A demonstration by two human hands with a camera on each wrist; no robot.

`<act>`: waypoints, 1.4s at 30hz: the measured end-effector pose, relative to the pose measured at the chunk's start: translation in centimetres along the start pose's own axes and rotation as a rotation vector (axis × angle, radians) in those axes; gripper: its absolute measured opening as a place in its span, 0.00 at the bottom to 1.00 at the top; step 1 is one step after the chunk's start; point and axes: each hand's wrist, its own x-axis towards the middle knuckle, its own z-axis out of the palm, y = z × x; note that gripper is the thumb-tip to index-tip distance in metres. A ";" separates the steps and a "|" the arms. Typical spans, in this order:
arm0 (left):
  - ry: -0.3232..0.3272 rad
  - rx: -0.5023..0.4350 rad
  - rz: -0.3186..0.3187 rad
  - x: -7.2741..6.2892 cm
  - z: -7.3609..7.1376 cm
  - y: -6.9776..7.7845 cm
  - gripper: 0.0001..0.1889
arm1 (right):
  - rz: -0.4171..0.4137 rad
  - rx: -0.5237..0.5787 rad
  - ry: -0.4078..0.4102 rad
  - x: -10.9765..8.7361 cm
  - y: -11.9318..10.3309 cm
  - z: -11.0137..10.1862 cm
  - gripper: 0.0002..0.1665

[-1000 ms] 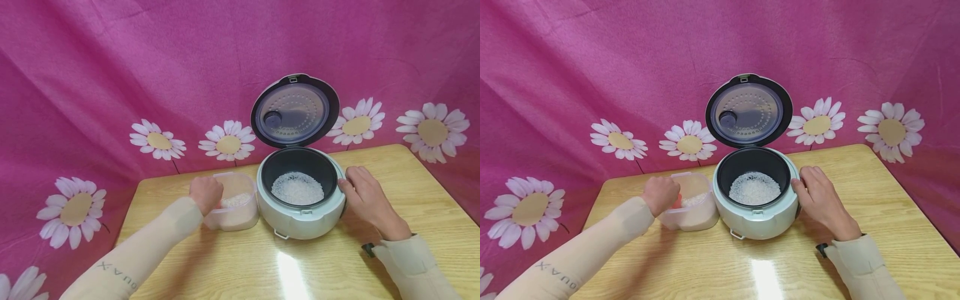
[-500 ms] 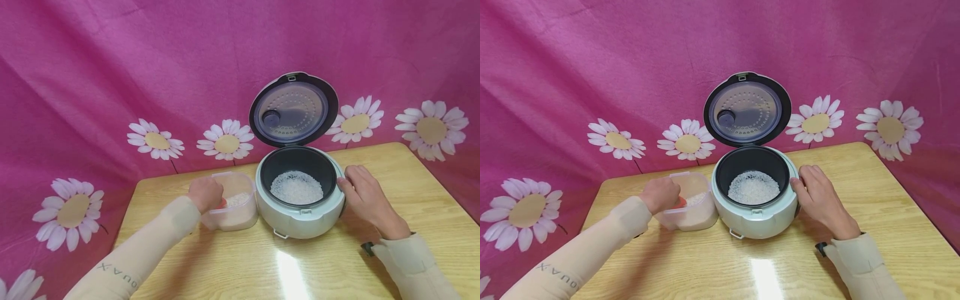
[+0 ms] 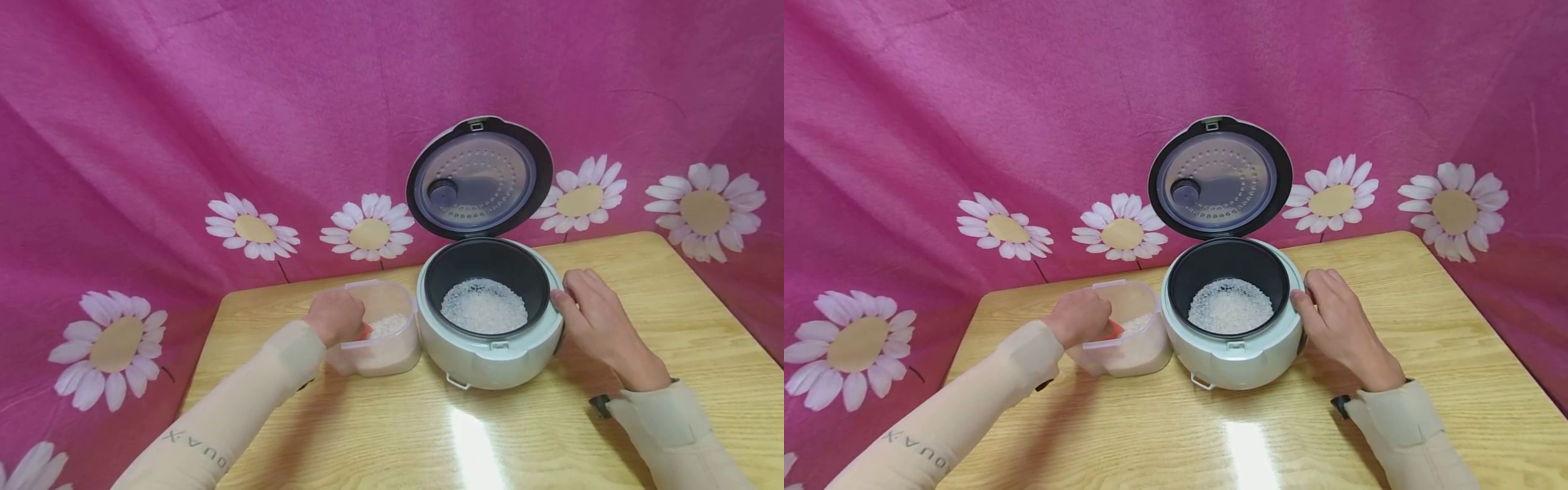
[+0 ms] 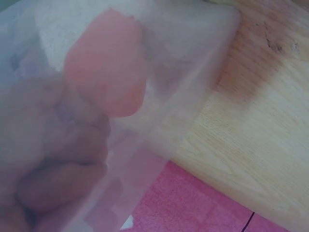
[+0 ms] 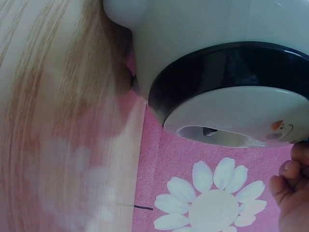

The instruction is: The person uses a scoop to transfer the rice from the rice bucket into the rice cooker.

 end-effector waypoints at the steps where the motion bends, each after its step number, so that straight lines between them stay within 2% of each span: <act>1: 0.000 -0.005 0.000 0.0 0.0 0.0 0.14 | -0.001 -0.001 0.001 0.0 0.0 0.0 0.08; 12: 0.003 -0.045 0.017 0.3 0.3 -0.3 0.11 | 0.012 -0.004 -0.015 0.0 0.2 0.0 0.06; 23: -0.007 -0.086 0.021 0.4 0.2 -0.3 0.13 | -0.005 -0.001 0.004 0.0 0.1 0.1 0.07; 31: 0.044 -0.101 0.024 0.6 0.3 0.0 0.16 | -0.008 -0.002 0.014 0.0 0.1 0.1 0.07; 42: 0.063 -0.139 -0.004 0.6 0.5 0.1 0.22 | -0.002 -0.007 0.012 -0.1 0.0 0.2 0.07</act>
